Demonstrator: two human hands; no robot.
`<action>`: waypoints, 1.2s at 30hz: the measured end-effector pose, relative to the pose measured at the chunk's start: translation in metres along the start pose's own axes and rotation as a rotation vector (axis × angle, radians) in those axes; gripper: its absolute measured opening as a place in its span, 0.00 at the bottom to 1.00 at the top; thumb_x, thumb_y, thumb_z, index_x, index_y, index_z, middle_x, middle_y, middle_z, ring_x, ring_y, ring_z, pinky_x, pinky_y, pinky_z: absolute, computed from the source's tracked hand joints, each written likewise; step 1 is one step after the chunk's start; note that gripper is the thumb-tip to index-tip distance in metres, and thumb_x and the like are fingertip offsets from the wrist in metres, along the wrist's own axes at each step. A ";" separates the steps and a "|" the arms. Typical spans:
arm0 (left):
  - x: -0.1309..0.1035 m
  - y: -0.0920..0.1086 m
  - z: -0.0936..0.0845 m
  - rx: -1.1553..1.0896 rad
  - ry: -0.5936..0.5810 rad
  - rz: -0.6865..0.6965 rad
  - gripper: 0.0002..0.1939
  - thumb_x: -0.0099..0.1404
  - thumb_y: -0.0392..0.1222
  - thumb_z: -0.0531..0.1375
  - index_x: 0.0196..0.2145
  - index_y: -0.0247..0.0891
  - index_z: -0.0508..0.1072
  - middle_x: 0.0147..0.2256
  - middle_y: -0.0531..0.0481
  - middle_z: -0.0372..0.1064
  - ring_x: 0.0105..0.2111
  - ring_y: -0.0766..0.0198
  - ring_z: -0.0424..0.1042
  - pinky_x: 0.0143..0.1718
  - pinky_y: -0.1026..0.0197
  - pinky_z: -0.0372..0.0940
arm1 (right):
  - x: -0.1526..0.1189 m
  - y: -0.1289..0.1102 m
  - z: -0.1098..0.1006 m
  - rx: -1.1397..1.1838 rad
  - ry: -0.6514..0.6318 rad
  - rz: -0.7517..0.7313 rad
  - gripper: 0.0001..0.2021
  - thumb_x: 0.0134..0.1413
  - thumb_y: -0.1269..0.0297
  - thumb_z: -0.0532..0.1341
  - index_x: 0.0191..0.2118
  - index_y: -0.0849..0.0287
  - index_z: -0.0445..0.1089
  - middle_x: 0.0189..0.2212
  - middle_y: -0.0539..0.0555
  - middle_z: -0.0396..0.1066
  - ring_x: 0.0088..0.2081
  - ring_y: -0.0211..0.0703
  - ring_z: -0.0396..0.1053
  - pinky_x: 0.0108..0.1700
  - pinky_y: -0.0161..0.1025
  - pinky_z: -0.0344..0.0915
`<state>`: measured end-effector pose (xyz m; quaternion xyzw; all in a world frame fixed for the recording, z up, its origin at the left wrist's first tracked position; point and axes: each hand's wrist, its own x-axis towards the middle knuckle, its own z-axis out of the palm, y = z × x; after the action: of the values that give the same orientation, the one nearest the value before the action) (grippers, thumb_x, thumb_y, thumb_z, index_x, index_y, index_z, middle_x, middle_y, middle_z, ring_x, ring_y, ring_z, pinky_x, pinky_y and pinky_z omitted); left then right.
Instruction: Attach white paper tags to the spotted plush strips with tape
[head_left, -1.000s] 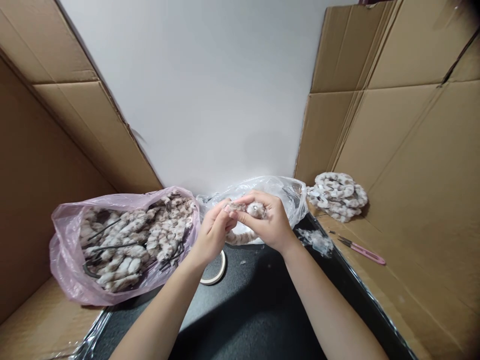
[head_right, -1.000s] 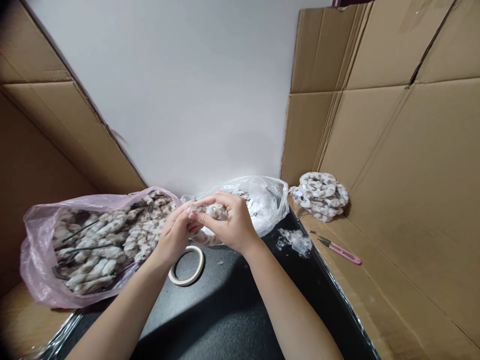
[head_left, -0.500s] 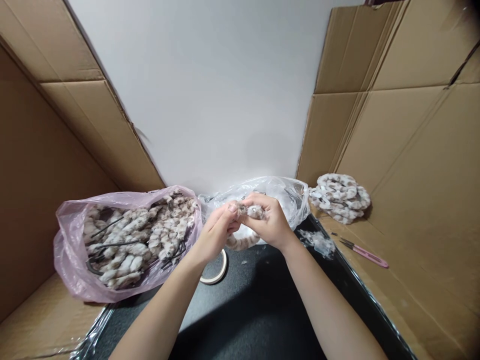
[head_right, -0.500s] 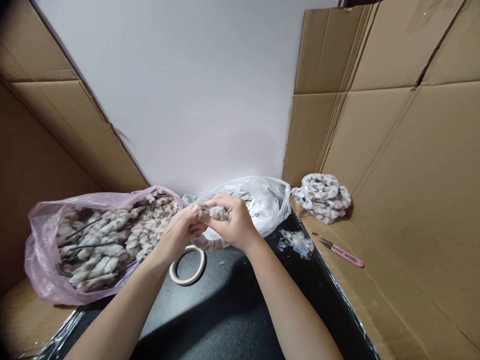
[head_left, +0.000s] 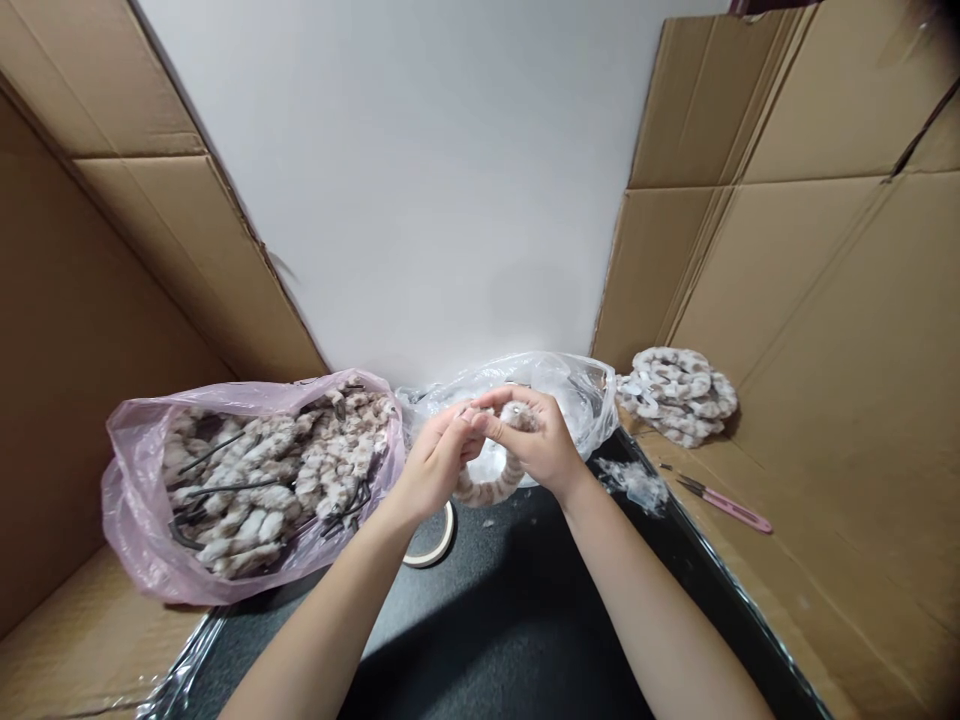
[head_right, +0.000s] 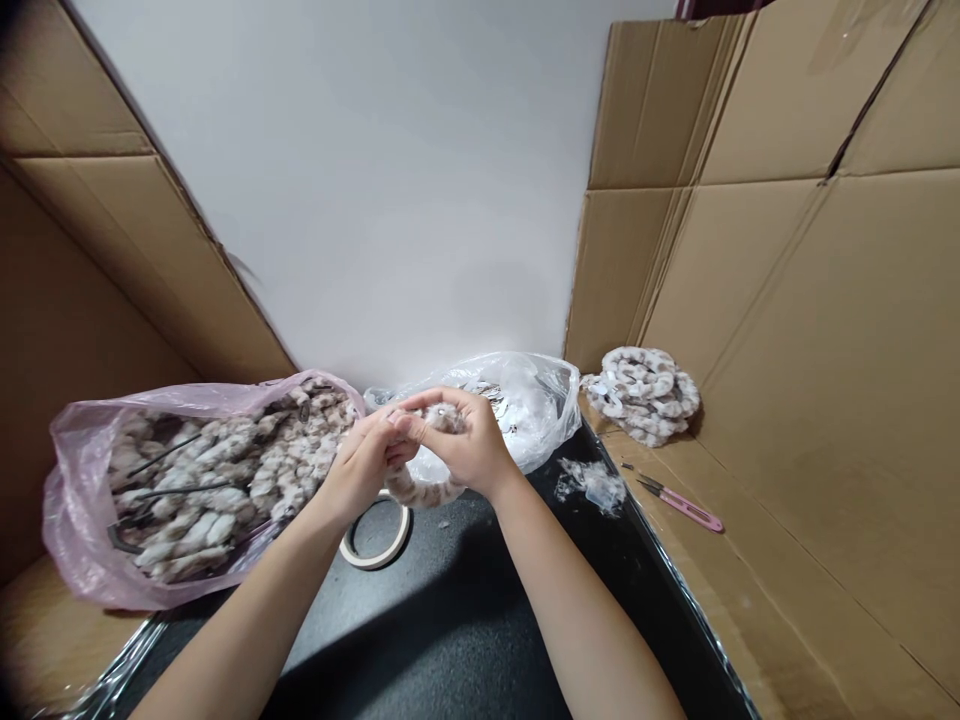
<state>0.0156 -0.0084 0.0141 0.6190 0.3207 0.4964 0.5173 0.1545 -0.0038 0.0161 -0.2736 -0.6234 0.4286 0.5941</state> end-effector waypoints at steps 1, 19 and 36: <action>-0.001 0.000 0.000 -0.009 -0.011 0.001 0.15 0.64 0.52 0.55 0.30 0.36 0.64 0.21 0.60 0.43 0.20 0.72 0.43 0.19 0.67 0.42 | 0.000 0.000 0.001 0.054 -0.006 0.044 0.11 0.44 0.57 0.70 0.32 0.58 0.76 0.23 0.48 0.69 0.24 0.34 0.63 0.28 0.33 0.62; 0.000 -0.001 0.001 0.061 -0.062 0.063 0.21 0.66 0.56 0.53 0.24 0.38 0.58 0.20 0.59 0.46 0.21 0.70 0.44 0.20 0.66 0.44 | 0.006 0.004 0.002 0.597 0.030 0.389 0.16 0.29 0.59 0.75 0.27 0.59 0.74 0.12 0.39 0.49 0.16 0.27 0.44 0.19 0.30 0.44; 0.003 0.000 -0.007 -0.195 -0.205 -0.133 0.17 0.66 0.54 0.56 0.32 0.36 0.65 0.19 0.61 0.47 0.17 0.74 0.48 0.19 0.70 0.48 | 0.006 -0.013 -0.038 0.186 -0.155 0.269 0.19 0.50 0.54 0.66 0.47 0.56 0.71 0.38 0.52 0.70 0.36 0.38 0.68 0.39 0.36 0.65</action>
<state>0.0104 -0.0032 0.0149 0.5905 0.2569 0.4241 0.6367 0.1929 0.0028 0.0280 -0.2646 -0.5826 0.5799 0.5043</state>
